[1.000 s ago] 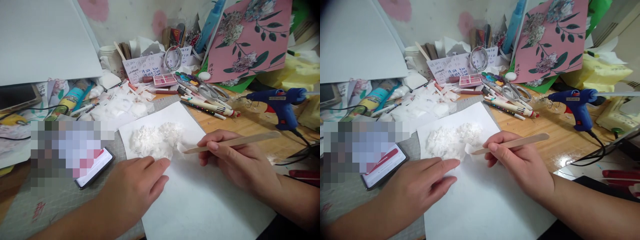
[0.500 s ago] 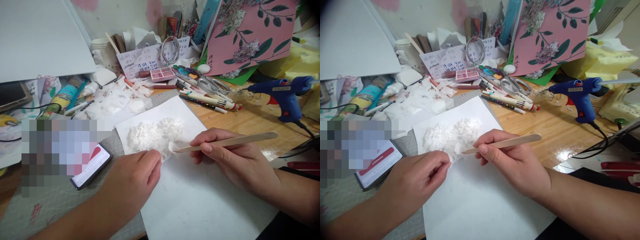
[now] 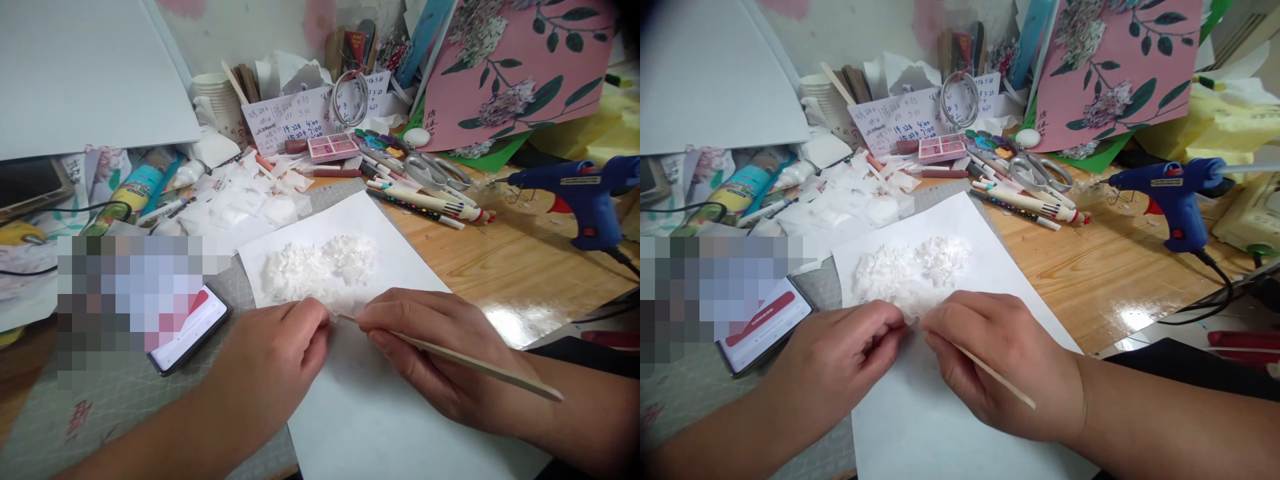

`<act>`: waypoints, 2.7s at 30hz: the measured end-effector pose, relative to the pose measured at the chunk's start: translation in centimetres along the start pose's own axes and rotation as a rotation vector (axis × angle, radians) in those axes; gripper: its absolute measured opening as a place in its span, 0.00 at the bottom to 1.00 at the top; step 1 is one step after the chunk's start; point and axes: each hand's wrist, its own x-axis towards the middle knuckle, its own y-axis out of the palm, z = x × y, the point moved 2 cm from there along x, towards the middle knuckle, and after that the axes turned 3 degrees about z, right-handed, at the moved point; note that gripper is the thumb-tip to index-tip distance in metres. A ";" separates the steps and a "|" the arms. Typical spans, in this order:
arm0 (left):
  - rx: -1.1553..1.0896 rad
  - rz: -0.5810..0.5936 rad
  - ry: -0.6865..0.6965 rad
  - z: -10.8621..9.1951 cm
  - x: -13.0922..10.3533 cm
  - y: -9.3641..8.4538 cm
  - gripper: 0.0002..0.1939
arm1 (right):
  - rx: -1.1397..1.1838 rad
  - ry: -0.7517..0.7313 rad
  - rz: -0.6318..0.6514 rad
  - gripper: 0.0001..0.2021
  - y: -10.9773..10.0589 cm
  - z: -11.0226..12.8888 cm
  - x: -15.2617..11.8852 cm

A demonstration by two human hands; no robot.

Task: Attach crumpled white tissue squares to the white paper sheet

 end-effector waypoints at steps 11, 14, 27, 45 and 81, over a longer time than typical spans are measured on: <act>-0.077 0.007 -0.028 0.2 0.0 0.1 0.07 | -0.097 0.030 0.070 0.08 0.3 0.1 1.3; -0.164 -0.005 -0.067 0.3 0.0 -0.1 0.04 | -0.160 0.061 0.110 0.08 0.2 0.2 2.1; -0.252 0.001 -0.159 0.3 0.2 -0.5 0.09 | 0.156 0.137 -0.009 0.07 -0.1 -1.0 1.6; -0.226 0.048 0.361 -1.4 -1.6 -0.2 0.07 | 0.382 0.158 -0.199 0.06 -0.6 -2.0 0.1; 0.210 -0.157 0.408 -3.1 -2.8 1.2 0.08 | 0.132 0.025 0.029 0.09 -1.9 -0.6 2.5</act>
